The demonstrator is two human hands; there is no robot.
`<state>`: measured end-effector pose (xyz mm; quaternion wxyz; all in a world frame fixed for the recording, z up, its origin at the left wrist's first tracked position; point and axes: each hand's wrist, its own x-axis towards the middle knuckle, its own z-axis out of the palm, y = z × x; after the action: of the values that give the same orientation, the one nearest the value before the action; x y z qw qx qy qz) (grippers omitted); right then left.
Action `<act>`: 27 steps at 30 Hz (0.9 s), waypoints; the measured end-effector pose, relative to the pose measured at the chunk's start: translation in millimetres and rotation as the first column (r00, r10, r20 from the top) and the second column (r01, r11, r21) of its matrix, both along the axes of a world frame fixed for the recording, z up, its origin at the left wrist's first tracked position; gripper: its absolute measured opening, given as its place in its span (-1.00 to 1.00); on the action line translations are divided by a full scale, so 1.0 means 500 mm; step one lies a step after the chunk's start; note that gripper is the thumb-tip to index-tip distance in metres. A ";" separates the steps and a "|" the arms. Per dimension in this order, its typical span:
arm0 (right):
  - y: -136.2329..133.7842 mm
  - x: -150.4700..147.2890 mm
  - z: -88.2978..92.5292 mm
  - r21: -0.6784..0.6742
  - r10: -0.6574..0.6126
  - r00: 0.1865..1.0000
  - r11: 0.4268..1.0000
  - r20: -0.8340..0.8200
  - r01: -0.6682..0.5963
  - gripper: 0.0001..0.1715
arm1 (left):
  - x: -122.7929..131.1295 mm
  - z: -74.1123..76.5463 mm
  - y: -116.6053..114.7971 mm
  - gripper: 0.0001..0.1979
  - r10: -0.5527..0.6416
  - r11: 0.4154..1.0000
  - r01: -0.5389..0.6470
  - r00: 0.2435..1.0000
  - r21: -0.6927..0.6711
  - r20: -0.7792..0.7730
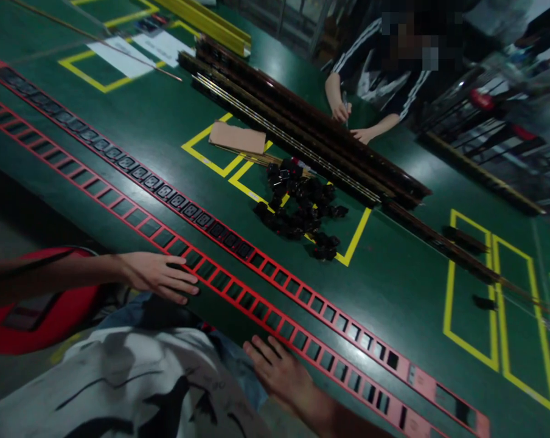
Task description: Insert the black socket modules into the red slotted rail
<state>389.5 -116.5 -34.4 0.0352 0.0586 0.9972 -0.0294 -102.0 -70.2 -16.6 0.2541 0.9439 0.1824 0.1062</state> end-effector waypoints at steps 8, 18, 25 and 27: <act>-0.002 -0.010 0.010 -0.057 -0.072 0.997 0.996 -0.021 0.071 -0.43 | 0.001 -0.005 -0.011 -0.36 -0.020 0.999 0.024 0.996 0.047 -0.086; 0.005 -0.007 0.036 -0.083 -0.125 0.976 0.990 -0.179 0.112 -0.50 | -0.012 -0.019 -0.029 -0.29 0.012 0.999 -0.005 0.980 0.035 -0.198; -0.010 -0.012 0.031 -0.117 -0.208 0.953 0.976 -0.222 0.185 -0.55 | -0.009 -0.018 -0.038 -0.20 0.063 0.988 -0.039 0.985 0.146 -0.159; -0.020 -0.011 0.020 -0.137 -0.260 0.940 0.962 -0.221 0.235 -0.56 | -0.010 -0.022 -0.041 -0.17 0.067 0.989 -0.043 0.984 0.139 -0.168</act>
<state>383.8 -126.4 -24.2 -0.0848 0.1777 0.9759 -0.0946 -106.8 -90.5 -27.5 0.1700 0.9591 0.2221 0.0432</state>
